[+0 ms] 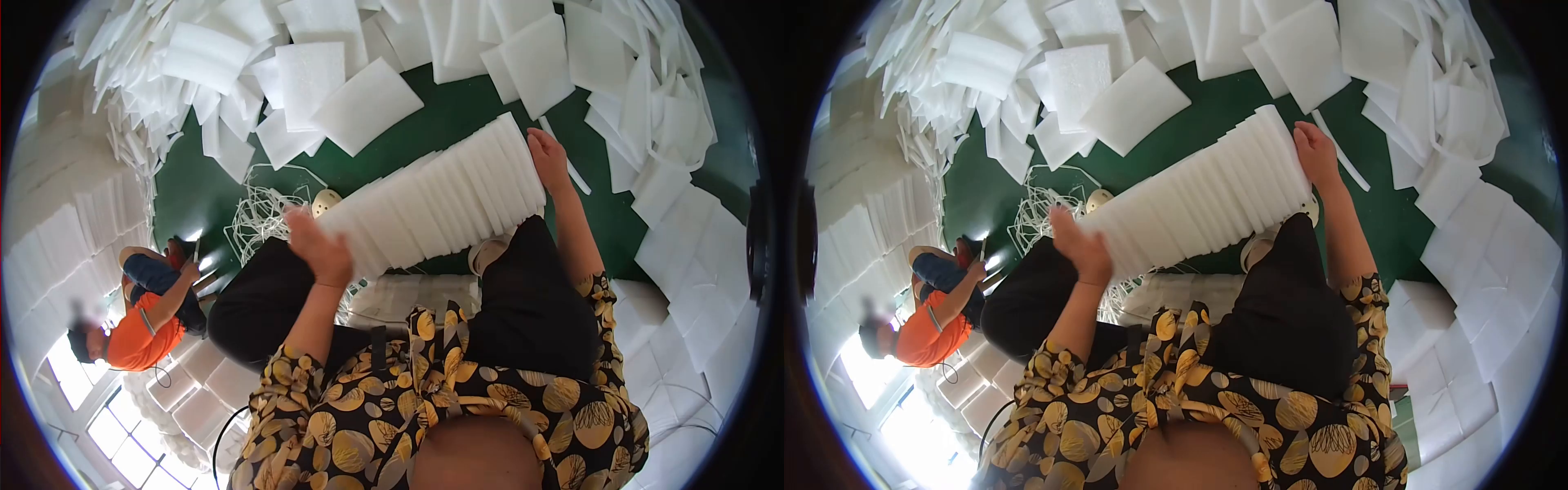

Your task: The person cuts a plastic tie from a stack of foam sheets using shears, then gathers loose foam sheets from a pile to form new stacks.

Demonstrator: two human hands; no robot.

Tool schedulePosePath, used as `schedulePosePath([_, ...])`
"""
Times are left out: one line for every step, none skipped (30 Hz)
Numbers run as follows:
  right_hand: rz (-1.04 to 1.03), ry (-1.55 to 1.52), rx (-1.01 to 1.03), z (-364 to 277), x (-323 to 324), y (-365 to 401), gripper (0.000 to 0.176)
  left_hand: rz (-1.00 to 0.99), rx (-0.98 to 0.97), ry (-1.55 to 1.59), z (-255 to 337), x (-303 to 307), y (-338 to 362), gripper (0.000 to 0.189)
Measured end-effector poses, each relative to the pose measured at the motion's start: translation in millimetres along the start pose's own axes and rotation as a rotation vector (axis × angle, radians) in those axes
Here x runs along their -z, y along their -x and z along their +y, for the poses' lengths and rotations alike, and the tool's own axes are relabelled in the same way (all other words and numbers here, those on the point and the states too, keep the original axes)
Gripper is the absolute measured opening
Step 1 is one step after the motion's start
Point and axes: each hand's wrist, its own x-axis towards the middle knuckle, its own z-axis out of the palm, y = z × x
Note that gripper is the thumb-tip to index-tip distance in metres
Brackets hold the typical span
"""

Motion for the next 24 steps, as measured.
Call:
schedulePosePath([0.04, 0.173, 0.038, -7, 3, 2, 0.033, 0.173, 0.25, 0.168, -17, 3, -8, 0.067])
schedulePosePath([0.041, 0.174, 0.044, -14, 4, 2, 0.033, 0.178, 0.251, 0.17, -36, 8, -13, 0.067])
schedulePosePath([-0.04, 0.308, -0.029, -20, 5, 1, 0.034, 0.057, 0.922, 0.668, -56, 14, -16, 0.064])
schedulePosePath([-0.119, 0.44, -0.1, -24, 5, 0, 0.036, -0.095, 1.584, 1.169, -63, 18, -19, 0.063])
schedulePosePath([-0.116, 0.438, -0.093, -21, 2, -1, 0.036, -0.091, 1.577, 1.175, -63, 12, -15, 0.063])
schedulePosePath([-0.148, 0.398, -0.045, -11, -5, -1, 0.038, -0.37, 1.545, 1.193, -55, 7, -10, 0.066])
schedulePosePath([-0.176, 0.359, 0.001, -6, -7, 0, 0.04, -0.654, 1.493, 1.195, -50, 2, -6, 0.069])
schedulePosePath([-0.189, 0.228, 0.005, -1, -4, 0, 0.037, -0.672, 1.41, 1.347, -51, 1, -5, 0.057])
schedulePosePath([-0.179, 0.232, 0.0, -4, 1, 3, 0.037, -0.685, 1.407, 1.347, -50, 0, -8, 0.057])
schedulePosePath([-0.198, -0.008, -0.025, -14, 7, 7, 0.036, -0.664, 1.288, 1.479, -49, 4, -9, 0.052])
schedulePosePath([-0.221, -0.248, -0.054, -24, 11, 14, 0.035, -0.634, 1.171, 1.601, -51, 10, -7, 0.047])
schedulePosePath([-0.279, -0.404, -0.048, -35, 17, 22, 0.034, -0.675, 0.947, 1.574, -72, 4, -4, 0.041])
schedulePosePath([-0.28, -0.402, -0.044, -34, 19, 24, 0.034, -0.673, 0.945, 1.578, -74, 0, -2, 0.041])
schedulePosePath([-0.297, -0.548, -0.128, -30, 22, 25, 0.035, -0.616, 0.999, 1.555, -75, -3, -2, 0.043])
schedulePosePath([-0.315, -0.695, -0.215, -23, 25, 24, 0.037, -0.559, 1.054, 1.53, -76, -5, -3, 0.045])
schedulePosePath([-0.38, -0.814, -0.255, -6, 23, 20, 0.047, -0.546, 1.237, 1.35, -40, 5, -13, 0.053])
schedulePosePath([-0.376, -0.814, -0.255, -10, 19, 20, 0.047, -0.551, 1.237, 1.35, -26, -5, -10, 0.053])
schedulePosePath([-0.372, -0.81, -0.257, -20, 10, 21, 0.052, -0.643, 1.253, 1.314, -14, -14, -5, 0.056])
schedulePosePath([-0.368, -0.806, -0.26, -28, 1, 23, 0.057, -0.735, 1.27, 1.275, -9, -20, -3, 0.059])
schedulePosePath([-0.362, -0.805, -0.268, -34, -6, 25, 0.057, -0.688, 1.217, 1.299, -25, -46, 8, 0.06])
schedulePosePath([-0.329, -0.523, -0.141, -39, -14, 24, 0.062, -0.693, 1.223, 1.298, -33, -60, 11, 0.06])
schedulePosePath([-0.296, -0.237, -0.014, -41, -18, 21, 0.068, -0.609, 1.109, 1.162, -36, -71, 11, 0.06])
schedulePosePath([-0.298, -0.23, -0.027, -37, -21, 21, 0.068, -0.532, 1.0, 1.021, -40, -77, 17, 0.06])
schedulePosePath([-0.294, -0.066, 0.013, -32, -23, 21, 0.074, -0.542, 1.008, 1.023, -43, -78, 21, 0.06])
